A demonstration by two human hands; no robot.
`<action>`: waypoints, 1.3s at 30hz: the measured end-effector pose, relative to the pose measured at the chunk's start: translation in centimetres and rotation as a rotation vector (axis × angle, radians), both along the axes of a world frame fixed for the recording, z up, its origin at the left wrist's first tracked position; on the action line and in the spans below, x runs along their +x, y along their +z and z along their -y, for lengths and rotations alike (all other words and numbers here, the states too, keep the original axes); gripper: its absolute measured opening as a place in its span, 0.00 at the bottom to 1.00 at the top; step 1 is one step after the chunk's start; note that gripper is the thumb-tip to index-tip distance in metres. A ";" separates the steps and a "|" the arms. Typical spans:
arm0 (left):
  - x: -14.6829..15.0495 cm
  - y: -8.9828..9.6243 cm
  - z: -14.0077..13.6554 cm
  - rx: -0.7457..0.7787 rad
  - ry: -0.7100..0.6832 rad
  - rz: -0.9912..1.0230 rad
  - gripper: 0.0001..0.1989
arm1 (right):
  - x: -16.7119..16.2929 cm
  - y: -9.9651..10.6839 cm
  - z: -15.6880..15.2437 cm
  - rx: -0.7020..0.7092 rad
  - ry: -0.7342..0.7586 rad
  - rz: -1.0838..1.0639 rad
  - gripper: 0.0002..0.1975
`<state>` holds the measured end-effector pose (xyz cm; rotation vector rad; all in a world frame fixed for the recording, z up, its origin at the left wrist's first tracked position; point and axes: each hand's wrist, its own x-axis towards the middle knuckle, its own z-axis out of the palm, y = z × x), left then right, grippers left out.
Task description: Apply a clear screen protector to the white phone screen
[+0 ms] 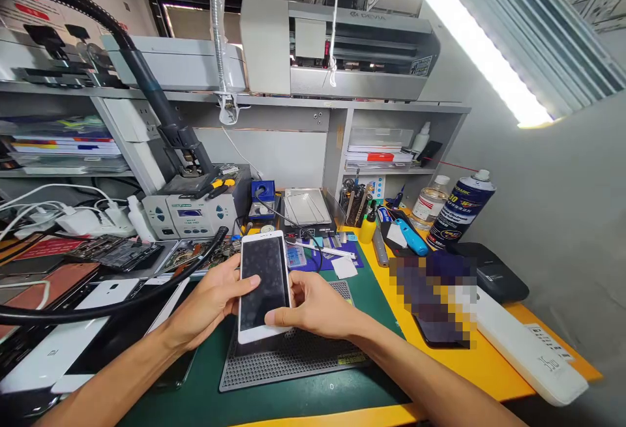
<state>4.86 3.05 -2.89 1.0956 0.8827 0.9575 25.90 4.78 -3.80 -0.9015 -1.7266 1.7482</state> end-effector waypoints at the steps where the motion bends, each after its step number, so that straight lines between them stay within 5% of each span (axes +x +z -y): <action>1: 0.0 0.0 0.0 0.006 -0.014 -0.009 0.29 | 0.1 0.0 0.0 0.005 -0.021 -0.002 0.22; 14: 0.7 0.1 1.4 0.096 -0.203 -0.056 0.25 | 1.4 -0.2 -2.6 0.136 -0.251 -0.167 0.26; 23: 1.2 -0.3 1.2 -0.050 -0.136 0.043 0.23 | 2.2 1.1 -3.3 0.261 -0.395 0.009 0.24; 26: 0.8 -0.1 1.1 -0.151 -0.035 0.105 0.23 | 4.8 2.3 -4.7 0.382 -0.584 0.205 0.25; 28: 0.5 0.2 0.9 -0.202 0.107 0.113 0.22 | 6.7 3.0 -5.6 0.446 -0.510 0.559 0.24; 32: 0.5 0.8 0.4 -0.238 0.353 0.088 0.18 | 9.1 3.1 -6.5 0.401 -0.396 0.812 0.16; 39: 0.7 0.7 0.4 -0.247 0.400 0.105 0.19 | 9.4 1.6 -6.8 0.460 -0.484 1.092 0.15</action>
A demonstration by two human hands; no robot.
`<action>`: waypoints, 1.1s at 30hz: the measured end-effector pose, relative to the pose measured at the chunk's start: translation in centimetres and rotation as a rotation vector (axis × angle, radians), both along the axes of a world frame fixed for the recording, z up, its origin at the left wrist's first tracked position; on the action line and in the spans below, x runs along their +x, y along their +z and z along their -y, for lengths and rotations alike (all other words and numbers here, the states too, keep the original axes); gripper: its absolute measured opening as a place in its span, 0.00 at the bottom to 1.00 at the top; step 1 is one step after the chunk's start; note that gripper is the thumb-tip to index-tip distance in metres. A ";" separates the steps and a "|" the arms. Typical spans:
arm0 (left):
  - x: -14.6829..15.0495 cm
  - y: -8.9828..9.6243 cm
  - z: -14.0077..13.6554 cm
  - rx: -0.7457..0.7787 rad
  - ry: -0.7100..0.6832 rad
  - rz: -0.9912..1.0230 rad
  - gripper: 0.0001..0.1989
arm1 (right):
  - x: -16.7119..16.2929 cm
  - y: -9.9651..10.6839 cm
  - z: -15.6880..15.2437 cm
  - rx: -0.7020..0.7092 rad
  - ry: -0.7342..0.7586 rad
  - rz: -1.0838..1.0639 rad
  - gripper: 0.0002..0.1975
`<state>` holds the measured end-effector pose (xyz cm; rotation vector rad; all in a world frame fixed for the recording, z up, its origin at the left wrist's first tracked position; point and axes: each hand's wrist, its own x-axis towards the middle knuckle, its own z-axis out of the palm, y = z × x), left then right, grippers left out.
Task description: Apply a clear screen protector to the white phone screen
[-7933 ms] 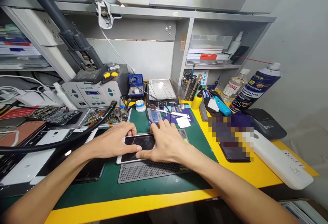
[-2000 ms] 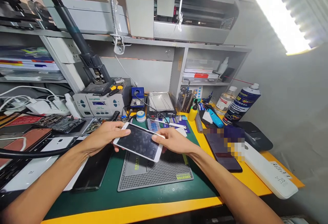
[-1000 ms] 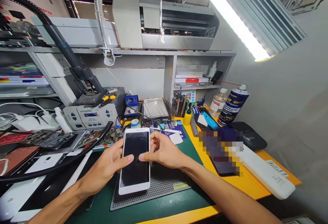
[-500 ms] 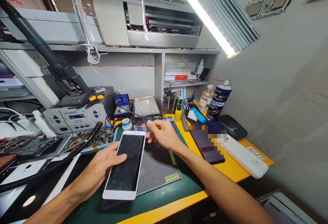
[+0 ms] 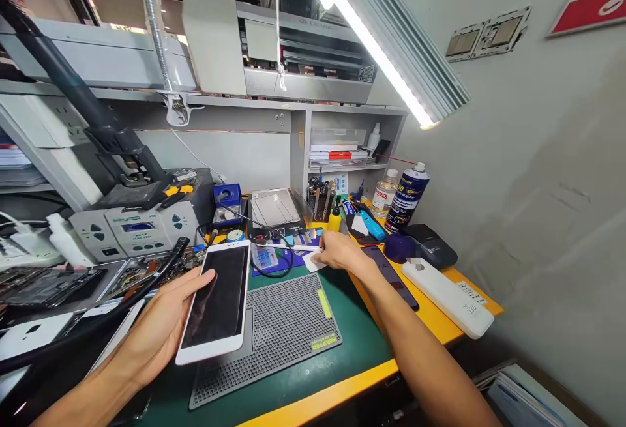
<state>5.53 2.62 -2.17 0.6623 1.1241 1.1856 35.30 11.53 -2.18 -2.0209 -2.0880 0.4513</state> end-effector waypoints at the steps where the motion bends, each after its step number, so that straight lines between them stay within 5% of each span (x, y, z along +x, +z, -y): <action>1: 0.0 0.0 0.1 -0.004 -0.021 0.009 0.20 | 0.0 -0.1 -0.1 0.000 0.003 0.011 0.14; 8: 0.0 -0.4 0.5 0.057 -0.191 0.003 0.22 | 0.0 -0.5 -0.4 -0.002 0.042 -0.031 0.05; 19: -0.3 -1.2 0.3 0.189 -0.190 -0.074 0.21 | -0.8 0.6 0.1 0.125 0.079 -0.373 0.03; 25: -0.1 -0.7 0.3 0.198 -0.188 -0.116 0.21 | -1.6 1.8 1.4 0.026 0.164 -0.689 0.06; 29: 0.0 -0.8 0.3 0.191 -0.231 -0.128 0.22 | -3.3 2.8 3.4 -0.171 0.247 -1.141 0.10; 33: 0.1 -1.1 0.3 0.196 -0.227 -0.178 0.22 | -5.9 2.2 5.2 -0.322 0.318 -1.259 0.11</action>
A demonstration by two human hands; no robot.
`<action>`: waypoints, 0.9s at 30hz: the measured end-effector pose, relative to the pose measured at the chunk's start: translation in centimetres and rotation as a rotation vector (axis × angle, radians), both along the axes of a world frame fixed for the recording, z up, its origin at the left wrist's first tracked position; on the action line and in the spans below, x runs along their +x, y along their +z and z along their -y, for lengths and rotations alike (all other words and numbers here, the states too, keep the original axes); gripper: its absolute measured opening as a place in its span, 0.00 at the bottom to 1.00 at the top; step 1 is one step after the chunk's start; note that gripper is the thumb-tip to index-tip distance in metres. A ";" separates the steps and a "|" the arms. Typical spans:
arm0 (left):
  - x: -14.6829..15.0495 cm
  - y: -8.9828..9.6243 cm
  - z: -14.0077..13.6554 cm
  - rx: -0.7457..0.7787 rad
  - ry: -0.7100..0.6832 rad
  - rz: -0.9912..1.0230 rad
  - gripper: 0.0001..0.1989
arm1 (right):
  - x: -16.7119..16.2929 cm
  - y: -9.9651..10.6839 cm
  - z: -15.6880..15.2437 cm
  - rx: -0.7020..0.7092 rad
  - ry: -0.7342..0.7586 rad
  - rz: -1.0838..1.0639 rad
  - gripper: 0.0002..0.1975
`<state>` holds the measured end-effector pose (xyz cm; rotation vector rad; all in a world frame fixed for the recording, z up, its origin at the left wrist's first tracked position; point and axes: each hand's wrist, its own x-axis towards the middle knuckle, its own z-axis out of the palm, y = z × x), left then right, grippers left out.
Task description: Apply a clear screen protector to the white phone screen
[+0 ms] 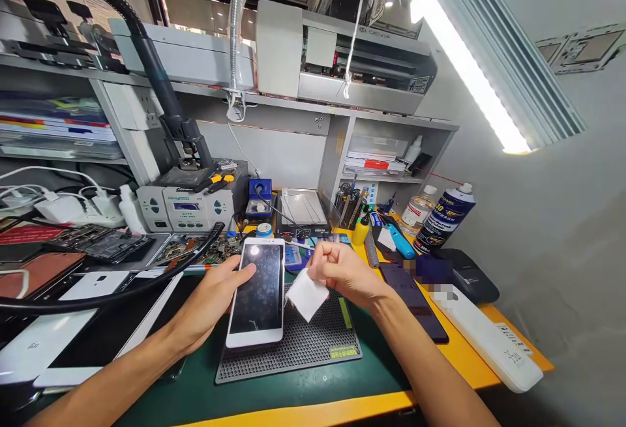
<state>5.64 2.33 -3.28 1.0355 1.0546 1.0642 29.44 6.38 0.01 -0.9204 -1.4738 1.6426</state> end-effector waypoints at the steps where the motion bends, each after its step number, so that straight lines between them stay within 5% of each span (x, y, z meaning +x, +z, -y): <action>1: 0.0 -0.1 0.0 -0.001 0.004 -0.006 0.22 | -0.7 -0.4 0.3 0.001 0.007 0.035 0.11; 8: 0.1 -0.4 -0.3 0.030 0.052 0.003 0.23 | -3.5 -3.4 0.6 0.035 -0.147 0.192 0.13; 27: 0.0 -0.3 -0.3 0.063 0.142 0.063 0.21 | -3.3 -3.4 0.7 -0.231 0.070 -0.049 0.16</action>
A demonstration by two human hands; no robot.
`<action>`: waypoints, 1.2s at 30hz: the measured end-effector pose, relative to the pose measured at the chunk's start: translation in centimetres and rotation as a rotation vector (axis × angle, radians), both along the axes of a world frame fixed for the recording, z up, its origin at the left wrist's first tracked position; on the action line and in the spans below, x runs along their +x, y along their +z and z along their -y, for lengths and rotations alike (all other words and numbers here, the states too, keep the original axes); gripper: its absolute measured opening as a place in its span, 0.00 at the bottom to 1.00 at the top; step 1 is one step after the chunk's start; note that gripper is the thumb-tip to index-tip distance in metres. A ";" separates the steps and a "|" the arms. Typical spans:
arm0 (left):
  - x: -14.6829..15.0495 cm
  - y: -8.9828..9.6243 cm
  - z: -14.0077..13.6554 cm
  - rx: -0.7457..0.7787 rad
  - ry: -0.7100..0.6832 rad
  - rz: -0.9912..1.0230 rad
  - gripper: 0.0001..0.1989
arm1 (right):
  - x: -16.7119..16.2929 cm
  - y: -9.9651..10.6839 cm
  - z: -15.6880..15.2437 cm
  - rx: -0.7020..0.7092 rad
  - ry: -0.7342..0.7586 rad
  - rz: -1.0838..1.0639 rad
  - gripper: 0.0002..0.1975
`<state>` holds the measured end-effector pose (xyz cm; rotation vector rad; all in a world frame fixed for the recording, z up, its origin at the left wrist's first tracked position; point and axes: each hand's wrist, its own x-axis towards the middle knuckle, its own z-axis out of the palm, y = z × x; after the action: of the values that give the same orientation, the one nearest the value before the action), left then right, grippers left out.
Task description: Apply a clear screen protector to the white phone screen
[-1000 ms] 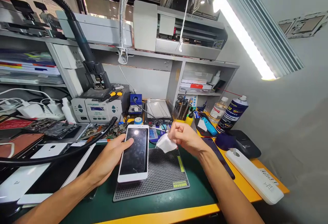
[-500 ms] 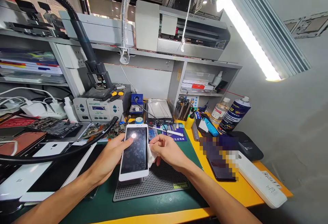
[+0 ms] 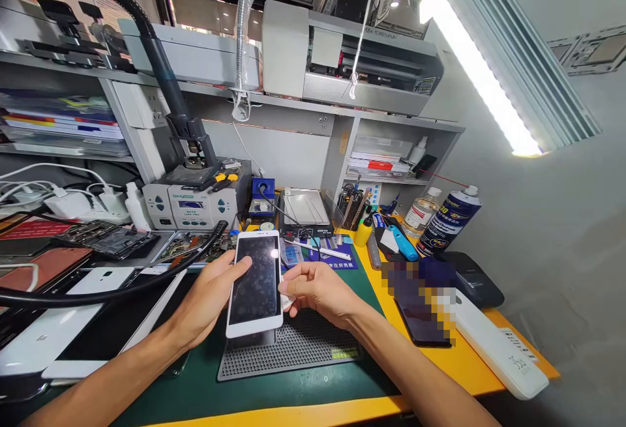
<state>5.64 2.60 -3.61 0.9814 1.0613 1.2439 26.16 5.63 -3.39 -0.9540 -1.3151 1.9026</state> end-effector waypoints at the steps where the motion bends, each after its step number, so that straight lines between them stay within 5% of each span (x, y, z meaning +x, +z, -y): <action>1: 0.0 0.0 0.0 0.010 0.009 -0.012 0.21 | 0.0 0.0 0.0 0.004 0.004 0.013 0.16; 16: -0.1 0.5 0.2 0.031 0.065 -0.021 0.21 | 0.6 0.4 0.4 0.086 0.196 0.089 0.17; 26: -0.3 0.7 0.1 0.018 -0.030 0.024 0.22 | 0.2 0.2 0.2 0.072 0.093 0.129 0.22; 36: -0.1 0.2 0.7 0.102 -0.195 -0.089 0.19 | 0.6 0.0 -0.5 0.221 -0.096 0.172 0.20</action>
<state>5.51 1.94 -3.41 1.1988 0.9528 1.1105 26.78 6.13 -3.35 -1.0639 -1.5150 1.5931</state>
